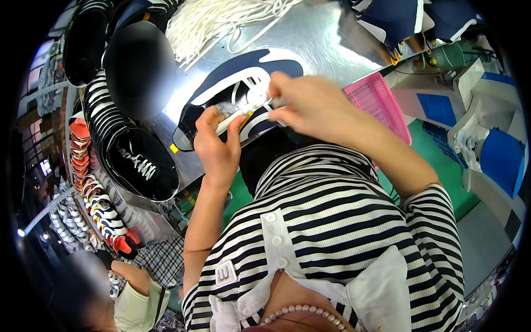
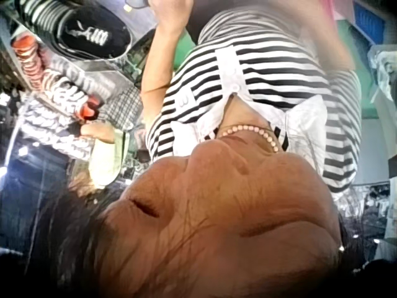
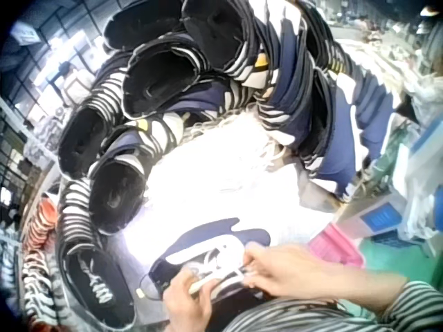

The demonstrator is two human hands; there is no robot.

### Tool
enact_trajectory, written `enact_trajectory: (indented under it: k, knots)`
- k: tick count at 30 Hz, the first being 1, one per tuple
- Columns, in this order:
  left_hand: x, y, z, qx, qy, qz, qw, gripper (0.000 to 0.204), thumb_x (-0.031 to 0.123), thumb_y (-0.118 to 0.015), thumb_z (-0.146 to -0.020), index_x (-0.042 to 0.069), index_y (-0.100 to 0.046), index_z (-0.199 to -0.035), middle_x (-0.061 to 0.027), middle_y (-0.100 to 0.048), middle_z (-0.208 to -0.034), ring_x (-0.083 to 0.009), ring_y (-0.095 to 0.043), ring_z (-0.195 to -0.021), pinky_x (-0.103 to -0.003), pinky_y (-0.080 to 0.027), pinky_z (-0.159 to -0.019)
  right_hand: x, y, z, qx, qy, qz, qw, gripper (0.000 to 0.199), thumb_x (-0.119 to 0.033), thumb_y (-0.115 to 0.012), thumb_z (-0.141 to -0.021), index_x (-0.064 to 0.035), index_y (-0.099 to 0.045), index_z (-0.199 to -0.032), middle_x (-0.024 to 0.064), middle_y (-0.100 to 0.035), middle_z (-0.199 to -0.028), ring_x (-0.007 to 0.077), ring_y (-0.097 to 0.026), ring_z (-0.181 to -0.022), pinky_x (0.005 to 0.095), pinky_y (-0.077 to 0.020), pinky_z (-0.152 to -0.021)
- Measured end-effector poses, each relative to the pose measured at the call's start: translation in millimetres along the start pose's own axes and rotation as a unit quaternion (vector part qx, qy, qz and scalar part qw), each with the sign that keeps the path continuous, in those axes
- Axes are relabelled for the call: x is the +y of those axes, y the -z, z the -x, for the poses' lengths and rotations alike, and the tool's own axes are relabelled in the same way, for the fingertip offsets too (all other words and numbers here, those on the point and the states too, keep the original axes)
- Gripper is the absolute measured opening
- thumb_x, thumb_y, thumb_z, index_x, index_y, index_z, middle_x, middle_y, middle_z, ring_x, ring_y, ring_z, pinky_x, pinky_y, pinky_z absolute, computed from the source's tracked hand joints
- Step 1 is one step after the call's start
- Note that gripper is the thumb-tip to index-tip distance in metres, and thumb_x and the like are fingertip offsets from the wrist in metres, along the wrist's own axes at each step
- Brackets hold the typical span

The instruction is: The person laces a blue and white sneaker with white shoelaces on a metal table. They thread the laces through the eyelets, pull them tight, and tie a knot. The person then places the finished shoe on a stack of similar shoes.

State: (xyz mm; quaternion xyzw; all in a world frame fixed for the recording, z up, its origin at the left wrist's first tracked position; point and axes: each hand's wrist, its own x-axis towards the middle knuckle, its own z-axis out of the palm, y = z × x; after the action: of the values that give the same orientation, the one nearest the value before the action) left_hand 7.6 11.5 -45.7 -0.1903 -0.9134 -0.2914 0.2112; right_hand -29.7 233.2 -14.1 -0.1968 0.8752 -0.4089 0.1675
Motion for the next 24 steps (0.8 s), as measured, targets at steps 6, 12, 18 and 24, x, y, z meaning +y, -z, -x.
enact_trajectory:
  k: [6, 12, 18, 24]
  knots:
    - [-2, -2, 0, 0.008, -0.11, 0.025, 0.994, 0.035, 0.004, -0.077, -0.08, 0.001, -0.05, -0.101, -0.0124, -0.058, -0.078, -0.0303, -0.056, -0.062, -0.039, -0.045, -0.056, -16, -12, -41, -0.01, 0.209, 0.037, 0.977, 0.024, -0.009, -0.06, -0.087, -0.0058, -0.06, -0.11, 0.0138, -0.067, -0.085, 0.0319, -0.065, -0.07, 0.0403, -0.0492, -0.066]
    - [-3, 3, 5, -0.003, -0.118, 0.05, 0.992, 0.034, 0.001, -0.076, -0.079, 0.002, -0.05, -0.1, -0.0125, -0.057, -0.076, -0.0307, -0.056, -0.063, -0.039, -0.045, -0.057, -12, -9, -42, -0.066, 0.12, -0.016, 0.991, 0.023, -0.011, -0.063, -0.084, -0.0054, -0.066, -0.105, 0.0133, -0.069, -0.081, 0.0298, -0.067, -0.076, 0.0401, -0.0511, -0.069]
    - [-2, 11, 4, -0.048, -0.07, 0.063, 0.994, 0.036, 0.002, -0.077, -0.078, 0.0, -0.05, -0.101, -0.0135, -0.06, -0.079, -0.0311, -0.058, -0.064, -0.038, -0.046, -0.058, -20, 18, -50, 0.102, 0.103, -0.431, 0.891, 0.019, -0.008, -0.062, -0.092, -0.0054, -0.065, -0.111, 0.0029, -0.066, -0.099, 0.0109, -0.065, -0.09, 0.0275, -0.0531, -0.086]
    - [5, 20, -1, -0.114, 0.146, 0.184, 0.965, 0.074, 0.009, -0.079, -0.081, -0.006, -0.028, -0.134, -0.0176, -0.066, -0.088, -0.0254, -0.065, -0.068, -0.031, -0.052, -0.064, -3, -29, -59, 0.077, 0.101, -0.353, 0.927, 0.021, -0.007, -0.067, -0.09, -0.0004, -0.067, -0.11, 0.0047, -0.069, -0.098, 0.0103, -0.064, -0.094, 0.0255, -0.0518, -0.085]
